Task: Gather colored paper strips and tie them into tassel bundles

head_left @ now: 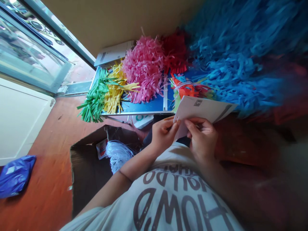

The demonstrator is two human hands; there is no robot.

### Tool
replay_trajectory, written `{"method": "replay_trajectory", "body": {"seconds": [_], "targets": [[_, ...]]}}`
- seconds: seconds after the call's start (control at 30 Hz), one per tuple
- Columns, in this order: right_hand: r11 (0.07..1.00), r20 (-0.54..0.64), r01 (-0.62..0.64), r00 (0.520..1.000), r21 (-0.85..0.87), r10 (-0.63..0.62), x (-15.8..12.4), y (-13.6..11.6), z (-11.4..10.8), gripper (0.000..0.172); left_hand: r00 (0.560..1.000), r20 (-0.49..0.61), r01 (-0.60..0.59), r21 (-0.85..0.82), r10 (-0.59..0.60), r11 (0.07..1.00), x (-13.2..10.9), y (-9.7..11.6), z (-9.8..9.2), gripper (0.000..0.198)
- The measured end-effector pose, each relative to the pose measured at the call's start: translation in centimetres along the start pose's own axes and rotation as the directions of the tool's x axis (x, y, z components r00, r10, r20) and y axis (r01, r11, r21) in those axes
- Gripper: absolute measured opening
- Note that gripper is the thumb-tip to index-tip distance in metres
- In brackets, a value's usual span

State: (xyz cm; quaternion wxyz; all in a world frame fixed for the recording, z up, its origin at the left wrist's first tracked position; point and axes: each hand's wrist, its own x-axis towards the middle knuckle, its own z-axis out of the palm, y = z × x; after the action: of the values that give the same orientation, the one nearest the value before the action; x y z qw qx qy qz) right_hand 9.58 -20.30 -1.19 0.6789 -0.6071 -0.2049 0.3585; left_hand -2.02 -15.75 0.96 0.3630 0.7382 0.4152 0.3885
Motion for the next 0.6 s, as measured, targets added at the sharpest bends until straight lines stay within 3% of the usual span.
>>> {"method": "replay_trajectory", "body": {"seconds": [0.3,0.47,0.6], "targets": [[0.997,-0.023,0.047,0.999,-0.055,-0.048,-0.1,0.1,0.1,0.033,0.999,0.015,-0.034,-0.007,0.034,0.999,-0.3,0.3,-0.1,0.038],[0.992,-0.012,0.070,0.997,-0.106,-0.071,-0.4,0.1,0.1,0.034,1.000,-0.028,-0.005,-0.017,0.004,1.000,-0.3,0.0,-0.1,0.037],[0.973,0.000,0.155,0.988,-0.172,-0.157,0.5,0.5,-0.2,0.044,1.000,-0.027,0.006,0.003,-0.006,1.000,-0.6,-0.8,0.2,0.034]]}}
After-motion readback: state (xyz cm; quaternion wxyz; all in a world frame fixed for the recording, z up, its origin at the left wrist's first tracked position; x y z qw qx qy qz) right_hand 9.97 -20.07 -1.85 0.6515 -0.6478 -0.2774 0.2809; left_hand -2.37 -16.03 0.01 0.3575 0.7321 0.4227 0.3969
